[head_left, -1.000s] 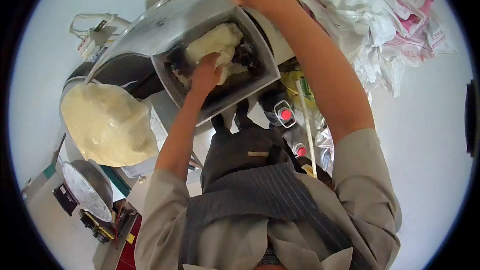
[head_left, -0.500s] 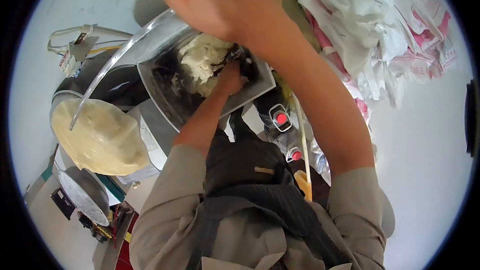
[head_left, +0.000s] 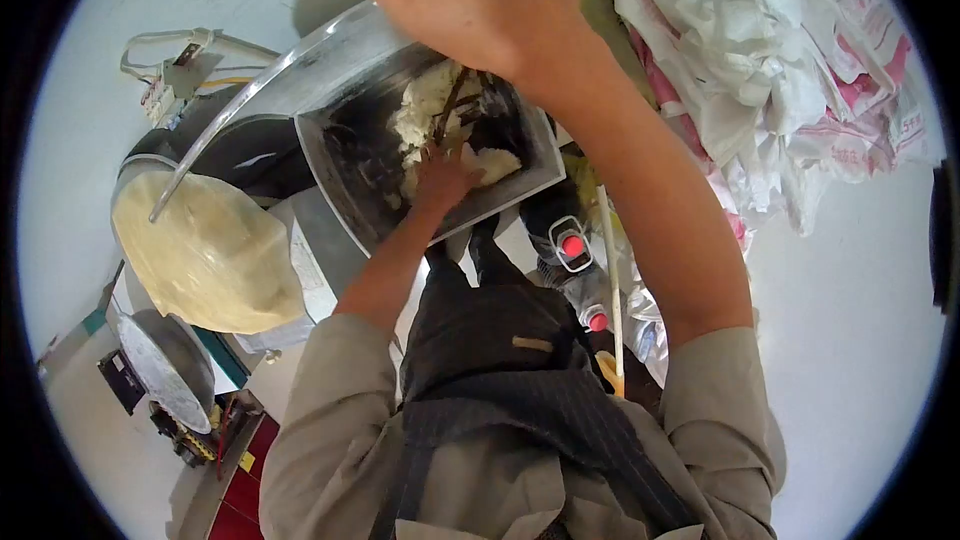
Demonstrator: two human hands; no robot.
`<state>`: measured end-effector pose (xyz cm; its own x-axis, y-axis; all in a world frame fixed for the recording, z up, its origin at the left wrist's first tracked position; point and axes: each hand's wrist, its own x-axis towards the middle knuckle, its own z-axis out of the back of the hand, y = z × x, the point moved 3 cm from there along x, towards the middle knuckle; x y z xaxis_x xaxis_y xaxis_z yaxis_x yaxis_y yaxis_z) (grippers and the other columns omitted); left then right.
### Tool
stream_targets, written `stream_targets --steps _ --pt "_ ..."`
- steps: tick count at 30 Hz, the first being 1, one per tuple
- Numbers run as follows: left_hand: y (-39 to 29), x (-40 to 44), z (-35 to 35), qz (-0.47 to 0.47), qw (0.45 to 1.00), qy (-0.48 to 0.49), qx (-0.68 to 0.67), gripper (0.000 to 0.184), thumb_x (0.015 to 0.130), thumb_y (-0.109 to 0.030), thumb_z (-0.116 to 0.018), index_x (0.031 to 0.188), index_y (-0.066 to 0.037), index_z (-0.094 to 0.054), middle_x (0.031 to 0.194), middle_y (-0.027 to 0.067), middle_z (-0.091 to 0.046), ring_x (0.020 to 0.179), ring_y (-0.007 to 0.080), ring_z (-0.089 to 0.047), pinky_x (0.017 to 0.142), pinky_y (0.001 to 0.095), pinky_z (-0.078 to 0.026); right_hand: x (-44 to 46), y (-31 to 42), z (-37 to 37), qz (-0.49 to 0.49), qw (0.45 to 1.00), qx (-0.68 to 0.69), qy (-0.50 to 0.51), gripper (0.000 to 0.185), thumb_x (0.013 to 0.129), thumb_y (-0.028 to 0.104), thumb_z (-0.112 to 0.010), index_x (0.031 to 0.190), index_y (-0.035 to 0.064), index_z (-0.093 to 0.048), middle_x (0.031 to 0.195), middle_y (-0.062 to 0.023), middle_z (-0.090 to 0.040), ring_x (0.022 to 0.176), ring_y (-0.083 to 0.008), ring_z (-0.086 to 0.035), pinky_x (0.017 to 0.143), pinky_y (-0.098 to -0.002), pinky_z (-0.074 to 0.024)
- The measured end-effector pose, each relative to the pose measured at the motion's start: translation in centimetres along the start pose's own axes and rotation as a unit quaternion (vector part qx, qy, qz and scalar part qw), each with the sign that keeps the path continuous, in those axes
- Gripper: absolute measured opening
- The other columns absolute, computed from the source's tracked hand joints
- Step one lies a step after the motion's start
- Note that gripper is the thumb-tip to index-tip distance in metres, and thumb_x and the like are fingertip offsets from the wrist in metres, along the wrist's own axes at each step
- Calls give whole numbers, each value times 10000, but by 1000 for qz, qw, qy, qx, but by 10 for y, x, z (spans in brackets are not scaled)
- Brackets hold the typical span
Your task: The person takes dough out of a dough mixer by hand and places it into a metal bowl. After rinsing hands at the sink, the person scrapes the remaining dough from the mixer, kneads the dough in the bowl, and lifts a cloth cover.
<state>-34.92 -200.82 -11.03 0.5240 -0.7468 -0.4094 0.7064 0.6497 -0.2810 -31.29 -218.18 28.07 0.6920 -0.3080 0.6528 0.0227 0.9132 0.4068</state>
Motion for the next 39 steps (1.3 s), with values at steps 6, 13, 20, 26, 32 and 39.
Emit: stream_targets --steps 6,13,20,26,32,39 --pt "57 -3 -3 -23 991 -129 -28 725 812 -545 -598 1340 -66 -465 1320 311 -418 1224 418 -425 995 489 -371 -3 2 3 2 999 -43 15 303 832 235 -570 630 29 -661 625 -151 -615 552 -298 -592 541 -425 -491" --pt "41 9 8 36 999 5 4 829 774 -653 -559 1320 -33 -490 1335 298 -422 1235 412 -423 1011 490 -349 -5 3 5 18 999 -25 9 306 827 226 -576 609 24 -650 620 -162 -610 549 -306 -590 536 -424 -482" --pt "-36 5 0 -31 990 122 57 989 715 -737 -559 1465 -151 -287 1436 298 -310 1343 433 -290 1094 512 -223 -5 5 5 21 998 -60 -11 293 817 227 -595 607 28 -646 600 -150 -593 547 -301 -587 527 -419 -478" --pt "-59 15 13 -36 997 68 -5 1023 673 -743 -606 1474 -216 -251 1476 260 -258 1359 478 -213 1050 652 -187 -8 7 10 27 999 -44 -5 286 818 230 -595 621 31 -654 611 -148 -599 568 -298 -594 537 -416 -480" --pt "-78 61 -50 -138 986 -8 -99 1032 632 -738 -642 1454 -219 -294 1468 228 -296 1353 476 -226 1008 722 -173 -15 8 7 14 998 -53 16 258 815 222 -602 640 42 -659 638 -142 -605 598 -306 -602 563 -418 -488" --pt "-55 -7 57 -33 975 211 58 1010 693 -594 -668 1487 -195 -187 1466 189 -321 1367 390 -262 1029 684 -217 -22 12 13 42 997 -68 -15 265 815 229 -600 635 43 -656 657 -147 -608 586 -306 -599 562 -419 -496"
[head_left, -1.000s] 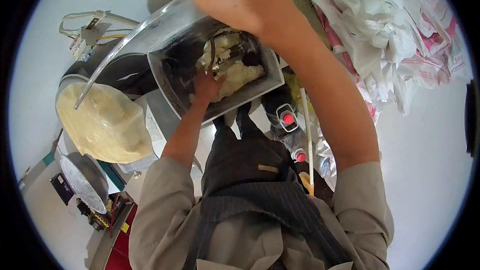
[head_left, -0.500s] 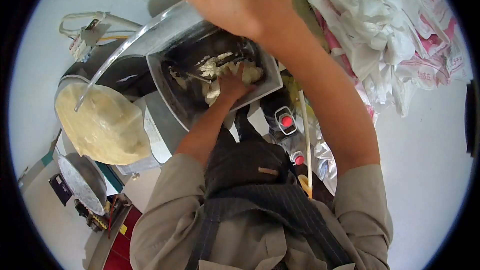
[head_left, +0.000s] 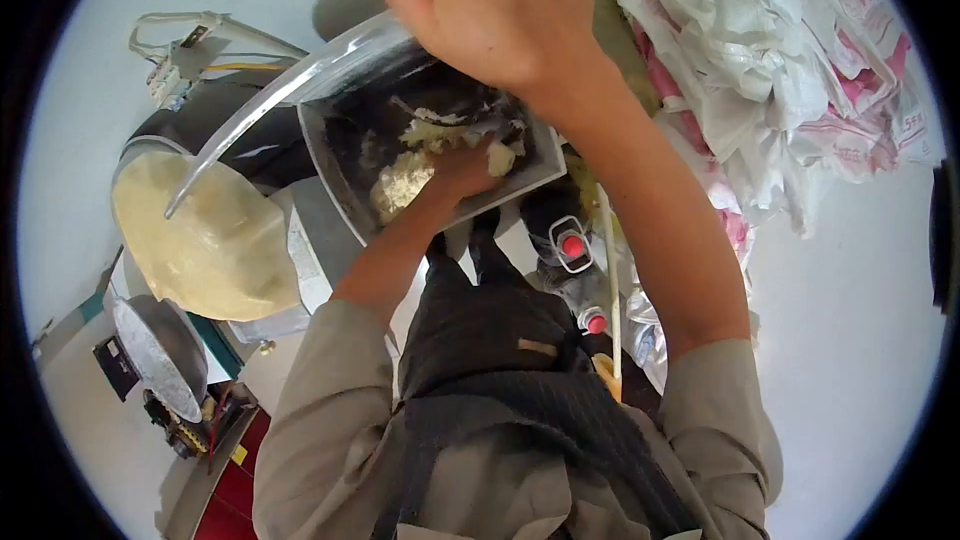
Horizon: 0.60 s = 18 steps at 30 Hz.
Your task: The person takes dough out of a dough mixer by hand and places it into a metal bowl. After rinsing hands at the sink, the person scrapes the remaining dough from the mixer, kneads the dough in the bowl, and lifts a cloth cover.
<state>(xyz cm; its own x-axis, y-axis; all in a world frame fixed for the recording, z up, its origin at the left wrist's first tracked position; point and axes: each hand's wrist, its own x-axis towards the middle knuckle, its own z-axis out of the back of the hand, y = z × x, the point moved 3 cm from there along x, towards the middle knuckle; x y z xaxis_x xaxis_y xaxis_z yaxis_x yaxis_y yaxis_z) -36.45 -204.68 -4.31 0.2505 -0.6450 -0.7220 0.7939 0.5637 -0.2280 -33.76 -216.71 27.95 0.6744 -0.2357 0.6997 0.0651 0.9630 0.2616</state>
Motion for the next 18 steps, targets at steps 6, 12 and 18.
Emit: stream_targets --steps 6,12,18 --pt "42 -44 -6 -4 999 -43 5 1053 675 -441 -743 1494 -213 -121 1446 181 -338 1361 404 -256 1008 675 -287 5 -2 -3 -33 999 0 14 307 830 254 -561 647 32 -670 687 -163 -634 631 -314 -617 612 -416 -515" --pt "65 -65 -27 -44 985 -166 16 898 671 -246 -755 1426 -162 -276 1283 174 -464 1217 368 -427 914 530 -451 8 0 -1 -14 999 -35 19 323 840 261 -541 662 31 -682 695 -165 -644 657 -319 -624 644 -426 -518" --pt "75 -52 -30 -100 960 -261 25 690 668 -96 -690 1311 -119 -442 981 151 -601 950 329 -586 753 424 -519 4 1 2 2 998 -60 -1 328 844 259 -533 662 29 -679 698 -166 -646 665 -325 -625 642 -428 -518"
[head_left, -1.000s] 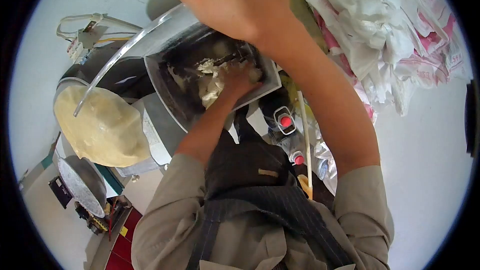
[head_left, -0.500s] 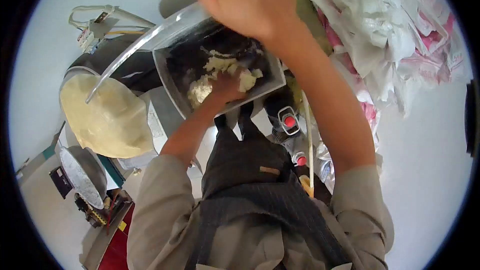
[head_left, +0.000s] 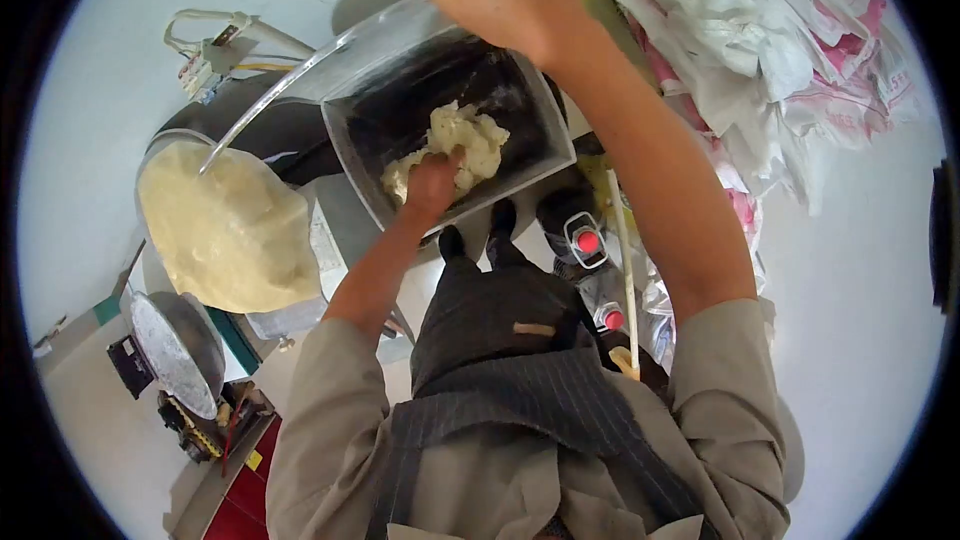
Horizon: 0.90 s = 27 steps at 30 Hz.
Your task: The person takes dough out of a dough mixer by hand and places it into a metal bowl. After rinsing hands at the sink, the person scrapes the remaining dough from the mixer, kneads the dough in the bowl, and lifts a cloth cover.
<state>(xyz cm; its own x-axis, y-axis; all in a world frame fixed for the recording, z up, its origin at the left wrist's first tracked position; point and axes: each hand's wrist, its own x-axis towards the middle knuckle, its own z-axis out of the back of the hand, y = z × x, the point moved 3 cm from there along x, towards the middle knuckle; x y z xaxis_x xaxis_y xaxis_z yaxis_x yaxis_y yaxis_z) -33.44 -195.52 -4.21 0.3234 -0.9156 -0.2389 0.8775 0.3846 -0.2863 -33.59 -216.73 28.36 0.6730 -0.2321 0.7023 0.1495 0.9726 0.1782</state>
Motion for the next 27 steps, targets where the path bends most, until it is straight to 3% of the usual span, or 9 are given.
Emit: stream_targets --steps 4,6,9,12,14,15,22,24,27 --pt "14 23 13 19 1000 -9 -9 581 716 -91 -657 1272 -144 -495 912 130 -650 931 298 -614 717 437 -531 -2 2 1 -1 1000 16 -7 323 842 254 -536 659 28 -677 689 -169 -644 663 -332 -624 640 -429 -519" --pt "30 41 26 25 998 30 -59 602 712 -109 -674 1287 -118 -497 1047 168 -637 1021 320 -598 808 424 -518 -3 4 3 -16 1000 11 0 308 834 246 -548 658 28 -676 679 -171 -640 652 -338 -621 632 -429 -516" --pt "82 77 37 -23 959 -91 -267 745 671 -203 -741 1349 -95 -451 1252 243 -533 1220 332 -488 972 409 -438 -5 1 4 6 996 78 -35 296 826 242 -561 655 29 -675 669 -170 -636 646 -333 -619 627 -427 -512" --pt "107 83 31 8 931 -71 -359 1013 597 -340 -818 1441 -96 -314 1438 276 -315 1352 366 -316 1079 416 -322 -6 2 3 -14 998 58 -24 291 821 242 -568 658 29 -677 662 -166 -634 650 -324 -618 629 -427 -509" --pt "90 80 49 91 994 -38 -48 1187 562 -500 -820 1480 -79 -197 1490 311 -134 1394 396 -199 1109 414 -271 -4 0 1 -15 999 40 -9 295 824 244 -567 661 24 -677 670 -169 -635 655 -323 -619 632 -429 -509" --pt "88 80 52 72 996 -43 -42 1282 538 -628 -784 1489 -71 -128 1478 344 -119 1374 441 -216 1105 432 -270 -6 2 0 -19 999 27 15 300 827 246 -566 664 19 -677 678 -172 -637 660 -322 -620 635 -430 -509" --pt "68 82 45 104 993 3 52 1264 550 -700 -724 1491 -88 -144 1467 364 -122 1332 505 -257 1049 517 -328 3 1 -8 -68 994 12 89 343 852 272 -538 689 6 -679 701 -185 -634 647 -331 -616 606 -444 -505" --pt "64 78 35 81 994 -35 56 1182 590 -728 -674 1486 -120 -200 1492 308 -140 1315 518 -269 1037 554 -325 2 -2 -11 -49 997 -7 60 355 859 279 -521 687 11 -679 685 -179 -632 615 -331 -612 583 -440 -504" --pt "10 53 46 34 991 -8 131 932 699 -533 -724 1451 -175 -305 1476 147 -290 1316 513 -256 1003 620 -325 2 -1 -8 -43 997 12 68 357 861 280 -515 677 20 -677 679 -173 -633 596 -325 -612 561 -430 -503"
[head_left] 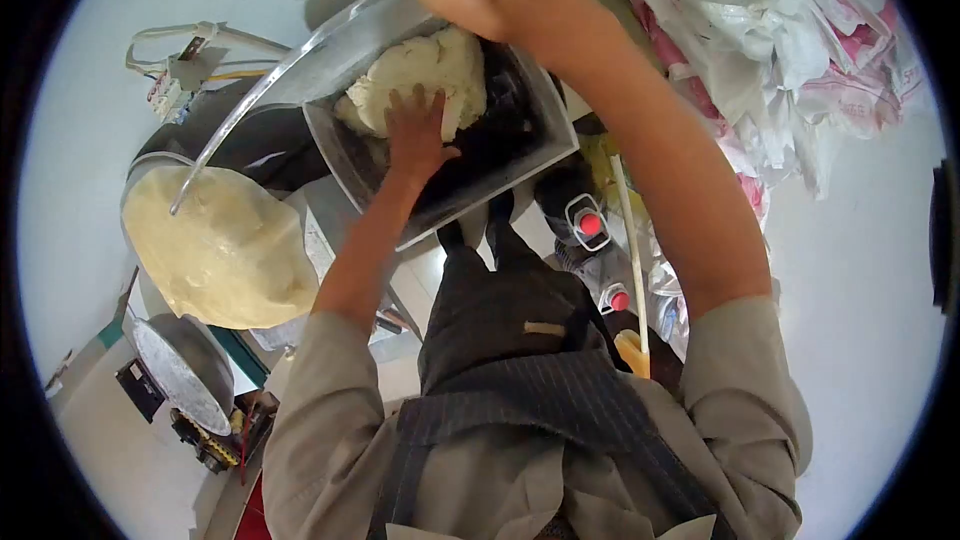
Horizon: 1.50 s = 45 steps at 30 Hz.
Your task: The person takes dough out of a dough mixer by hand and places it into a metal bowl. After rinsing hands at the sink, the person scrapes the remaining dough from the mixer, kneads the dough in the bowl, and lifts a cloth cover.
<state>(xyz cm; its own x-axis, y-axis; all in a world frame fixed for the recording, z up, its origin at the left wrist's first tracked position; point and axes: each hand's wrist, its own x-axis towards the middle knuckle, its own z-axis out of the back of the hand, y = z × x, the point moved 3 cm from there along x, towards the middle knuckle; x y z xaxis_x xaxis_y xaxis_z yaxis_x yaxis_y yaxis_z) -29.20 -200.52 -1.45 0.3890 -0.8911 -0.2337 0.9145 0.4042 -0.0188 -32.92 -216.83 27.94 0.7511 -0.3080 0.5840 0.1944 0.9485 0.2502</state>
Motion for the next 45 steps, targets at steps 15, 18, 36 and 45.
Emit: stream_targets --steps 15,18,36,45 --pt "40 71 -84 0 993 115 -17 342 787 -81 -559 1125 -38 -579 1185 163 -581 1113 309 -563 828 436 -514 -12 -1 4 41 997 31 -49 298 821 232 -573 621 25 -649 627 -148 -609 569 -303 -599 532 -427 -480" --pt "52 50 -99 -71 988 13 -135 384 810 -87 -526 1187 -24 -565 1152 209 -593 1090 376 -558 934 448 -447 -18 -1 6 25 998 28 -53 295 809 227 -580 611 18 -643 619 -148 -604 577 -312 -597 550 -423 -485" --pt "97 0 -52 2 985 152 -87 374 885 -214 -449 1228 -128 -568 1146 212 -601 1043 383 -582 912 475 -455 -17 0 8 9 998 -12 -56 341 833 303 -543 654 53 -692 664 -151 -640 650 -308 -629 614 -422 -508" --pt "70 7 -57 -12 982 116 -150 275 864 -200 -523 1091 -68 -605 1114 190 -616 1038 358 -586 859 469 -478 -12 -2 4 52 992 0 -111 341 828 275 -539 624 43 -683 644 -150 -642 619 -310 -628 607 -427 -507"
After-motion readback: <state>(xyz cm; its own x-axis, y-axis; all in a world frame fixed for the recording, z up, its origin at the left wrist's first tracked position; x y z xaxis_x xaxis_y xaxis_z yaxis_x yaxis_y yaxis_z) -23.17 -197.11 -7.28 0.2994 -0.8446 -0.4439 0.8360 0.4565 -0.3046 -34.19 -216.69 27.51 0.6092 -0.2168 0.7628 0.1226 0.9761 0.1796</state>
